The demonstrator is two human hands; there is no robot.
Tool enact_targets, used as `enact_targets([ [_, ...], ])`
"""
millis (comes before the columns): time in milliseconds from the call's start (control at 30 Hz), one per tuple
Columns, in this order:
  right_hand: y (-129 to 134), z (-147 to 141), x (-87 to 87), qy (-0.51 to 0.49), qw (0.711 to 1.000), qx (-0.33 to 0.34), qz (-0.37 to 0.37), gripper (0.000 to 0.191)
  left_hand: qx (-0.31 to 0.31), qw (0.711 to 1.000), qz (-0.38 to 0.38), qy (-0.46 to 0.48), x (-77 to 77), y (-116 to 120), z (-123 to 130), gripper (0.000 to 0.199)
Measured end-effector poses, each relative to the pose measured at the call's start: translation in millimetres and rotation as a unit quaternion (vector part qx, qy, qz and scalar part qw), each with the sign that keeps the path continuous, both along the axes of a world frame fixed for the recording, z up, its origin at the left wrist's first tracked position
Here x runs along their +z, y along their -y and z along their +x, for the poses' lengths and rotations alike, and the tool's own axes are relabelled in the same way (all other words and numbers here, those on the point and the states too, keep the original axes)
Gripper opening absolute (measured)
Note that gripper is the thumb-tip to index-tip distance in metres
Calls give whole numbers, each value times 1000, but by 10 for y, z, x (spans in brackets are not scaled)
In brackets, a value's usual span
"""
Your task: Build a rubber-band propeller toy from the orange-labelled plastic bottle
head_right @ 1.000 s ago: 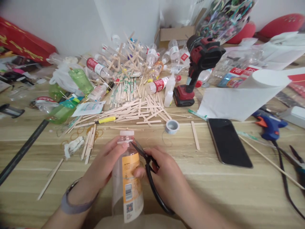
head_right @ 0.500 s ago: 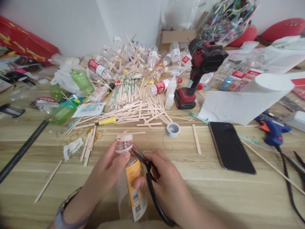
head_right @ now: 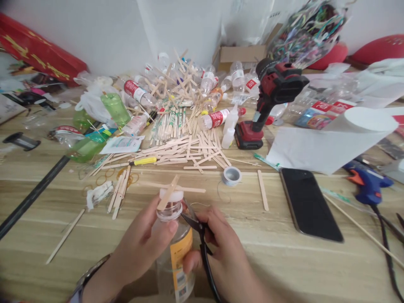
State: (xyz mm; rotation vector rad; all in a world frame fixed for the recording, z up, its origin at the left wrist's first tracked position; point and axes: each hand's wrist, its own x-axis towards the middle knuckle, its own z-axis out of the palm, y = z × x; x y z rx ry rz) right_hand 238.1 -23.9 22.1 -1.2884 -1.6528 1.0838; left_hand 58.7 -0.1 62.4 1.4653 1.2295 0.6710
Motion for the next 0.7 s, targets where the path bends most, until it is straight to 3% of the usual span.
enact_targets([
  [200,10,-17,77,2,1000,18,0,59,8,1000,-6,-22,31,28,1,25],
  [367,6,30,141,62,997,34,0,37,27,998,-14,-46,9,32,-4,29],
  [700,-129,85,385,138,986,62,-78,28,6,999,15,-42,32,-57,-30,23],
])
